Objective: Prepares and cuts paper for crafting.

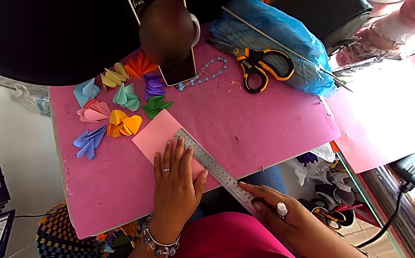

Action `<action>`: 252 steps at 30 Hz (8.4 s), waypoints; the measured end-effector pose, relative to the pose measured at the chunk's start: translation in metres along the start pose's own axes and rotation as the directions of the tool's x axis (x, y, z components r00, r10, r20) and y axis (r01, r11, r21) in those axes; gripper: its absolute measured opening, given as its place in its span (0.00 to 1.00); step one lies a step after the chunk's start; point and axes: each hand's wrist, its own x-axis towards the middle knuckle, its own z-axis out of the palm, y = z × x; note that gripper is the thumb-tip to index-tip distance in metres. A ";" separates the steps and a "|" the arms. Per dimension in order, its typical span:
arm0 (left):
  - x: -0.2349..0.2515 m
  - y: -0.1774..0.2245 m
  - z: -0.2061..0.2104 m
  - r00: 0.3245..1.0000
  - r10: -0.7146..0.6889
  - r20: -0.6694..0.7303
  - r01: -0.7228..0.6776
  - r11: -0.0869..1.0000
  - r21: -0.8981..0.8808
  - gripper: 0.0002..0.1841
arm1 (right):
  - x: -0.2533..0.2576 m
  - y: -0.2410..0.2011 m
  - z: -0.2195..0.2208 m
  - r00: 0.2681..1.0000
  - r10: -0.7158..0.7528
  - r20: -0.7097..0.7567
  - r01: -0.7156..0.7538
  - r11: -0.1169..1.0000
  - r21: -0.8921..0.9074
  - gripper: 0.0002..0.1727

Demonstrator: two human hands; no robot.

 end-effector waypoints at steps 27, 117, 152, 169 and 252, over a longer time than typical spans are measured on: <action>0.000 0.000 0.001 1.000 0.017 -0.014 -0.017 1.000 0.014 0.33 | 0.002 -0.004 -0.004 0.998 0.035 0.053 -0.035 0.999 0.002 0.23; 0.017 0.000 0.000 0.998 -0.049 -0.036 0.049 0.999 0.002 0.30 | 0.048 0.004 -0.003 0.996 -0.040 -0.074 0.046 0.995 0.087 0.13; 0.017 -0.002 -0.001 1.000 -0.028 -0.002 0.028 1.000 0.003 0.31 | 0.049 0.008 -0.003 0.984 -0.150 -0.101 0.144 0.988 -0.062 0.12; 0.021 0.001 -0.005 0.999 -0.033 0.010 0.033 0.999 0.014 0.28 | 0.049 0.007 0.000 0.977 -0.166 -0.133 0.148 0.980 -0.133 0.12; 0.021 0.005 0.003 0.995 -0.076 -0.064 0.078 0.997 0.016 0.24 | 0.233 -0.046 0.032 0.907 -0.364 -0.213 0.344 0.931 -0.124 0.16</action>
